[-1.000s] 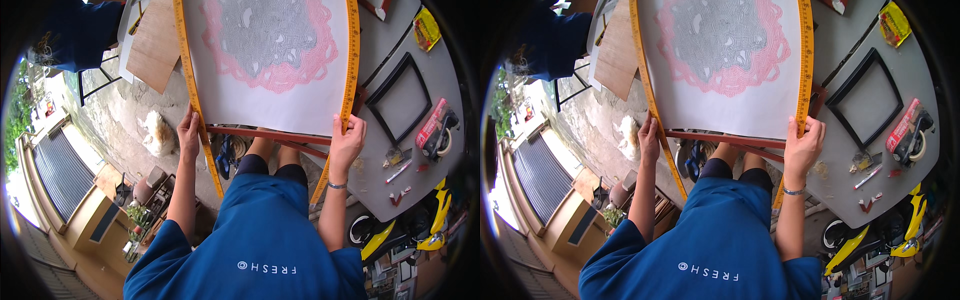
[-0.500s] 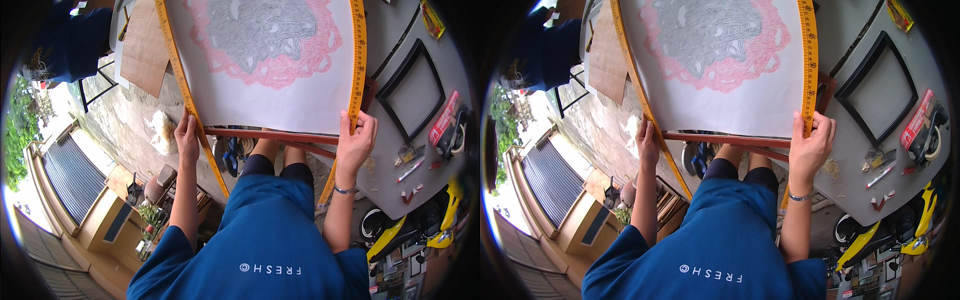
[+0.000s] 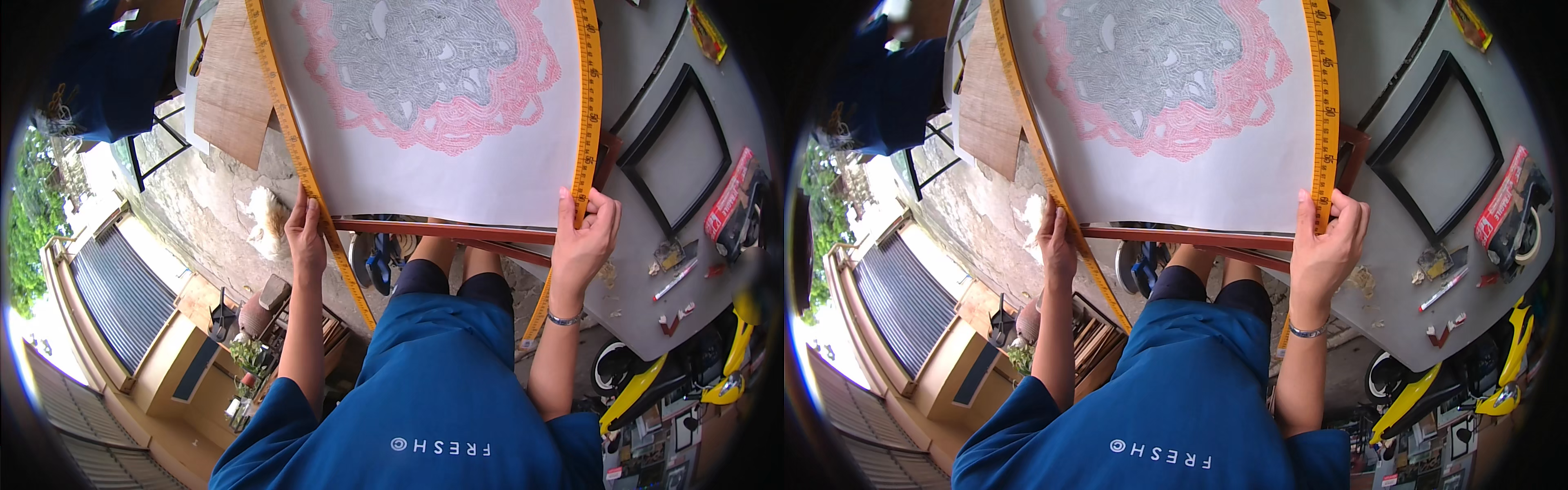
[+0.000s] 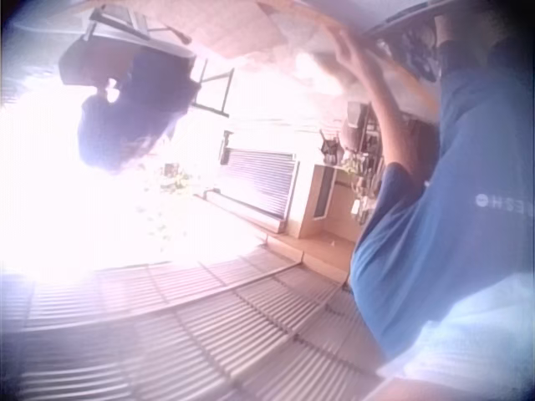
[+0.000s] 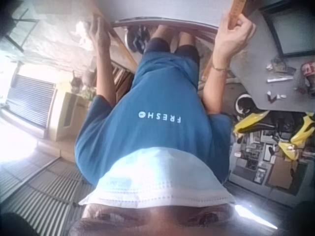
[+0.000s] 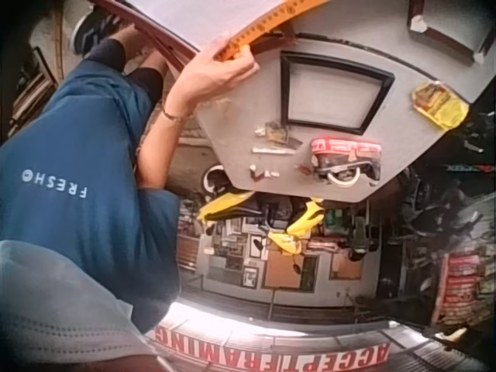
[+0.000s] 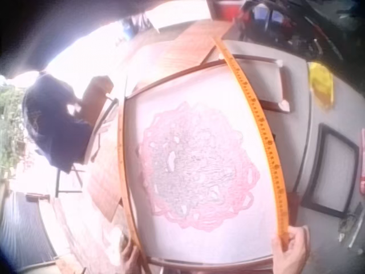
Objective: The person selects an artwork of a bird, picks up a mandala drawing, carries them to a table, places a wooden frame around the drawing, and uses two rulers to measure the frame's position.
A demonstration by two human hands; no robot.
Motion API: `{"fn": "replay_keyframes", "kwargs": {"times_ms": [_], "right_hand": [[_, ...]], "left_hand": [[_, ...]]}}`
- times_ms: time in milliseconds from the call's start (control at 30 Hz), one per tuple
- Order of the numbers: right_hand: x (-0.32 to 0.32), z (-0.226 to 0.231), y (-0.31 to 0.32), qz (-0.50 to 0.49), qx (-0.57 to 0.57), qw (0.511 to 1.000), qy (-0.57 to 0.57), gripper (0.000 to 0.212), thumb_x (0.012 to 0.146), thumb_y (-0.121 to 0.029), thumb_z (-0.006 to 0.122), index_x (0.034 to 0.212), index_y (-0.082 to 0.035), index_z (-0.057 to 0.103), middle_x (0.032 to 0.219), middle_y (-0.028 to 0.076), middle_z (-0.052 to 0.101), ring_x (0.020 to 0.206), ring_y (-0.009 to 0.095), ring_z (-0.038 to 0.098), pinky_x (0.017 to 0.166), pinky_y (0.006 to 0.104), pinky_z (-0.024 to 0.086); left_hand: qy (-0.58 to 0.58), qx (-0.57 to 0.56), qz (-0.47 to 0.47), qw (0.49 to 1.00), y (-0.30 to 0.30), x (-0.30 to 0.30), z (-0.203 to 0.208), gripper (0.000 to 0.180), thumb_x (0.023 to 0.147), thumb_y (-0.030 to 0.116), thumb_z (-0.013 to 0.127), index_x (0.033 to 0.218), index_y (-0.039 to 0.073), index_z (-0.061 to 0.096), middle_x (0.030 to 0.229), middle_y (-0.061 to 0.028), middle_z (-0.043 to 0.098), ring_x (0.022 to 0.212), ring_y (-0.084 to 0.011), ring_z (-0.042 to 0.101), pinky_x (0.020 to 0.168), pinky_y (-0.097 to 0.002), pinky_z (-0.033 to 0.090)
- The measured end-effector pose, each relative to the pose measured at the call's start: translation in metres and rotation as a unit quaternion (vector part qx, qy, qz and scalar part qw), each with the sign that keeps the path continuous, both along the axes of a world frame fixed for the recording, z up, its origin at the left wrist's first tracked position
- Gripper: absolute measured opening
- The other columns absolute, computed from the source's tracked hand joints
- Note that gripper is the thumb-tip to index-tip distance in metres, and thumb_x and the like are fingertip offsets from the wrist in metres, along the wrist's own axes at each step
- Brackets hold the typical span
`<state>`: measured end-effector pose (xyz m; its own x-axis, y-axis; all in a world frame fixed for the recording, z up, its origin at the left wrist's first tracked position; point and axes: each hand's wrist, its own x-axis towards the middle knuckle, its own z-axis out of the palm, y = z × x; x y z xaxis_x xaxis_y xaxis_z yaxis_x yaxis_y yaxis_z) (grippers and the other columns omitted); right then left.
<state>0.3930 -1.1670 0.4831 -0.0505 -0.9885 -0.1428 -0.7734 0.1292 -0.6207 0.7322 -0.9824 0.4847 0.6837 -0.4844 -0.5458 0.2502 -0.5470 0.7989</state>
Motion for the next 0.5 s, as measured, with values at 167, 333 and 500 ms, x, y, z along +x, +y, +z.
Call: {"fn": "replay_keyframes", "kwargs": {"times_ms": [167, 333, 500], "right_hand": [[0.0012, 0.0006, -0.0001, 0.005, -0.013, 1.000, -0.003, 0.027, 0.085, -0.018, 0.075, 0.096, -0.001, 0.057, 0.085, 0.007, 0.051, 0.069, 0.020, 0.051, 0.061, 0.0353, 0.046], [0.0034, 0.0032, -0.0010, 0.004, -0.012, 1.000, 0.001, 0.026, 0.086, -0.018, 0.074, 0.096, -0.001, 0.058, 0.085, 0.007, 0.051, 0.070, 0.020, 0.051, 0.062, 0.0355, 0.046], [0.0020, 0.0021, -0.0006, 0.009, -0.015, 1.000, 0.005, 0.026, 0.086, -0.019, 0.074, 0.095, -0.001, 0.058, 0.085, 0.007, 0.050, 0.070, 0.020, 0.051, 0.061, 0.0357, 0.046]], "left_hand": [[0.004, 0.003, -0.013, 1.000, 0.0042, 0.0041, -0.0030, 0.050, 0.100, 0.016, 0.055, 0.145, 0.000, 0.041, 0.137, -0.0055, 0.055, 0.117, -0.0096, 0.054, 0.103, -0.0257, 0.039], [0.007, -0.008, -0.014, 1.000, 0.0064, 0.0058, -0.0052, 0.050, 0.100, 0.017, 0.057, 0.145, 0.002, 0.041, 0.135, -0.0051, 0.057, 0.114, -0.0085, 0.055, 0.102, -0.0263, 0.040], [0.002, -0.009, -0.018, 1.000, -0.0002, 0.0020, 0.0009, 0.050, 0.100, 0.017, 0.057, 0.145, 0.002, 0.042, 0.134, -0.0048, 0.057, 0.113, -0.0082, 0.054, 0.101, -0.0260, 0.041]]}}
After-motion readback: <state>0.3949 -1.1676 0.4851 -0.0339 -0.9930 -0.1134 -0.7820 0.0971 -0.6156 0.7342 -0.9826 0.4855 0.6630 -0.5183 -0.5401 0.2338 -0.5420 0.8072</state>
